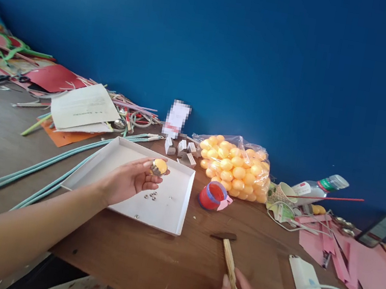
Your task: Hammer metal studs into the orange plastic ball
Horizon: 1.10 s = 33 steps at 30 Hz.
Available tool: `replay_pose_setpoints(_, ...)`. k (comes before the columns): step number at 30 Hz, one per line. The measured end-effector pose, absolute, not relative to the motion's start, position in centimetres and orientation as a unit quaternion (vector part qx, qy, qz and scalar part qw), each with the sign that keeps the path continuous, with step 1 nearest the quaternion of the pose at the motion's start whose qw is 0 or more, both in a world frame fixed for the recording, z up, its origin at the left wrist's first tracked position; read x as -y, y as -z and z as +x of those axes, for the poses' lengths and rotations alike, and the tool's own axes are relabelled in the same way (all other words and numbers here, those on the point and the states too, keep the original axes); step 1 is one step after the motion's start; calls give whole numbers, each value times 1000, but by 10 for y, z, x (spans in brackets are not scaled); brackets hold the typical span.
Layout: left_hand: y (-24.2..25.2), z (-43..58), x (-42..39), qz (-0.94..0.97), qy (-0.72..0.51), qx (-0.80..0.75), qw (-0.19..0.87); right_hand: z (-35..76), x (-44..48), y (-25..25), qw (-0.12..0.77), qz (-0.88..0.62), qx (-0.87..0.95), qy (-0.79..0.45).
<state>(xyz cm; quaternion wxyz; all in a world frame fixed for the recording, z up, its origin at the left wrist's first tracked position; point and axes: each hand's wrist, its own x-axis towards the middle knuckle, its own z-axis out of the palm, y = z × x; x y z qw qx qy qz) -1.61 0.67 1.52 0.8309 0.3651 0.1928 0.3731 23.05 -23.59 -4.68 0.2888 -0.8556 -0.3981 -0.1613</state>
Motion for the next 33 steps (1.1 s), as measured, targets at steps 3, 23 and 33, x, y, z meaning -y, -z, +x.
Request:
replay_pose_setpoints(3,-15,-16,-11,278,-347,-190,875,205,210,22,342,-815,462,75)
replay_pose_setpoints(23,-11,-12,-18,275,-448,-334,782,138,46,-4,47,-751,659,8)
replay_pose_setpoints(33,-7,-11,-18,281,-430,-345,785,141,56,-3,-7,-752,658,-29)
